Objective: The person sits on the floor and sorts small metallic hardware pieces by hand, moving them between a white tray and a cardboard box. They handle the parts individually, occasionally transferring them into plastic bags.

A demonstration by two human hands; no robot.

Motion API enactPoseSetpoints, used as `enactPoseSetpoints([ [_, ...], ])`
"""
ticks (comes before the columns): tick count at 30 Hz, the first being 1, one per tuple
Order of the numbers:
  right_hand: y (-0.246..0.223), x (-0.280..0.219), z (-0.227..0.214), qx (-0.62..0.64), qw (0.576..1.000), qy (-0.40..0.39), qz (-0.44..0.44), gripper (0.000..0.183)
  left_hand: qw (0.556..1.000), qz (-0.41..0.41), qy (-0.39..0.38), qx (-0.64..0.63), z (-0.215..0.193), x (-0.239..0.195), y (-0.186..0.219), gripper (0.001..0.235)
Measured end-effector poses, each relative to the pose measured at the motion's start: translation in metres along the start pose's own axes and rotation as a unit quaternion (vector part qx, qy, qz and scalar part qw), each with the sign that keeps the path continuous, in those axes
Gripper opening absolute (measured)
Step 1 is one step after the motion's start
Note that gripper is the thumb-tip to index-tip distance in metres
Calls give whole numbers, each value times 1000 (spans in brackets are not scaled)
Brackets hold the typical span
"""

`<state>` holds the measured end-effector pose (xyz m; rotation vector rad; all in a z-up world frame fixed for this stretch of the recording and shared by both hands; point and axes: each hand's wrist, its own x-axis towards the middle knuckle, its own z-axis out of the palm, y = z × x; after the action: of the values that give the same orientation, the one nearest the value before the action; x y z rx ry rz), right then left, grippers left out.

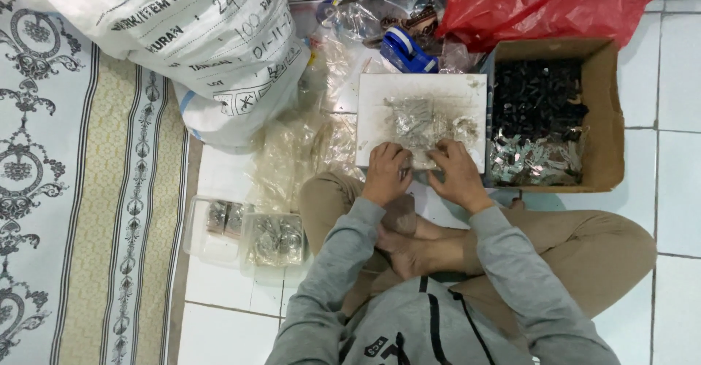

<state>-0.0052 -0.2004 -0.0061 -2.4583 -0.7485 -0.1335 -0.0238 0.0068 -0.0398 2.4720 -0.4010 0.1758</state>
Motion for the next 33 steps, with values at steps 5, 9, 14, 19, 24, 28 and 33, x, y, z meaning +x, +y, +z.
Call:
enactPoseSetpoints([
  [5, 12, 20, 5, 8, 1000, 22, -20, 16, 998, 24, 56, -12, 0, 18, -4, 6],
  [9, 30, 27, 25, 97, 991, 3, 98, 22, 999, -17, 25, -36, 0, 25, -7, 15],
  [14, 36, 33, 37, 48, 987, -4, 151, 20, 991, -110, 75, -36, 24, 30, -9, 16],
  [19, 28, 42, 33, 30, 981, 9, 190, 18, 979, -148, 140, -22, 29, 34, 6, 12],
  [24, 27, 49, 31, 41, 971, -12, 236, 15, 981, 24, 176, 79, 23, 27, 49, 28],
  [28, 40, 68, 11, 141, 954, -23, 265, 28, 981, 1, 168, 100, 25, 20, 48, 41],
  [33, 99, 118, -4, 126, 962, 50, 238, 15, 973, 5, 184, 139, 48, 22, 38, 52],
])
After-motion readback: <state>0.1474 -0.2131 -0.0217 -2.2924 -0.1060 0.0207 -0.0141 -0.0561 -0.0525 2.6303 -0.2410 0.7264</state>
